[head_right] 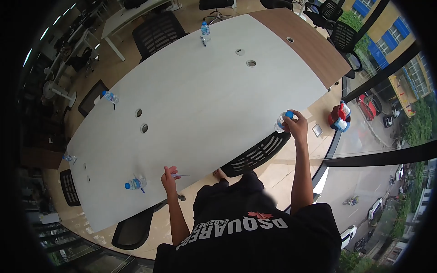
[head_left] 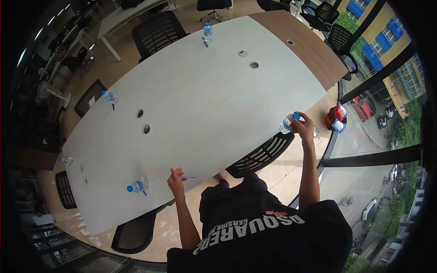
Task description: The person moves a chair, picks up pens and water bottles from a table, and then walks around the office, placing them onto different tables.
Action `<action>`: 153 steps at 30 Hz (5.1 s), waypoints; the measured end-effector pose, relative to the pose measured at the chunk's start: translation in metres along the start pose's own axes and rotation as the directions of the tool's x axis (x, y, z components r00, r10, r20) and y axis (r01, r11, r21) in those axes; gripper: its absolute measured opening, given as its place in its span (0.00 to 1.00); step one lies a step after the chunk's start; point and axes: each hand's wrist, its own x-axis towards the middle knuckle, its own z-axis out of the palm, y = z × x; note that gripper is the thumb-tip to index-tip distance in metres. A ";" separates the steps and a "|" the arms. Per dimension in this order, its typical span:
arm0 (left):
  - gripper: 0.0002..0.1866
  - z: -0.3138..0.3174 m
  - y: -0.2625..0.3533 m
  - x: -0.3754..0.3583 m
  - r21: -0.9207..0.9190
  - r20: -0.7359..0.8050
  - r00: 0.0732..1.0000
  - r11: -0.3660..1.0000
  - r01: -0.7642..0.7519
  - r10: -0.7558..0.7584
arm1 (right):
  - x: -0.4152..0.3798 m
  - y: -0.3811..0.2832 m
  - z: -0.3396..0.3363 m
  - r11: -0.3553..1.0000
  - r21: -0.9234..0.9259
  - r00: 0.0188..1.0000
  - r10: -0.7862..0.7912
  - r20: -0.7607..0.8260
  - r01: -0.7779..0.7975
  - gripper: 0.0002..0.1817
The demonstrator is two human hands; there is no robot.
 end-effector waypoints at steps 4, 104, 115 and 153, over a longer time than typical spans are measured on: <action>0.33 -0.018 -0.033 -0.049 -0.569 -0.033 0.972 0.804 0.172 -0.231 | 0.055 -0.011 0.034 0.999 0.038 0.994 0.029 0.110 -0.034 0.20; 0.18 0.250 0.005 -0.140 -0.158 0.165 0.937 0.929 0.334 -0.308 | 0.118 0.148 0.075 0.770 -0.544 0.931 -0.182 0.316 0.335 0.15; 0.20 0.245 -0.009 -0.141 -0.025 0.194 0.935 0.951 0.309 -0.298 | 0.117 0.160 0.091 0.741 -0.581 0.942 -0.260 0.214 0.336 0.15; 0.15 0.168 0.358 -0.317 0.361 -0.096 -0.774 -0.702 -0.613 0.626 | 0.137 0.180 0.077 0.734 -0.626 0.914 0.020 0.406 0.263 0.17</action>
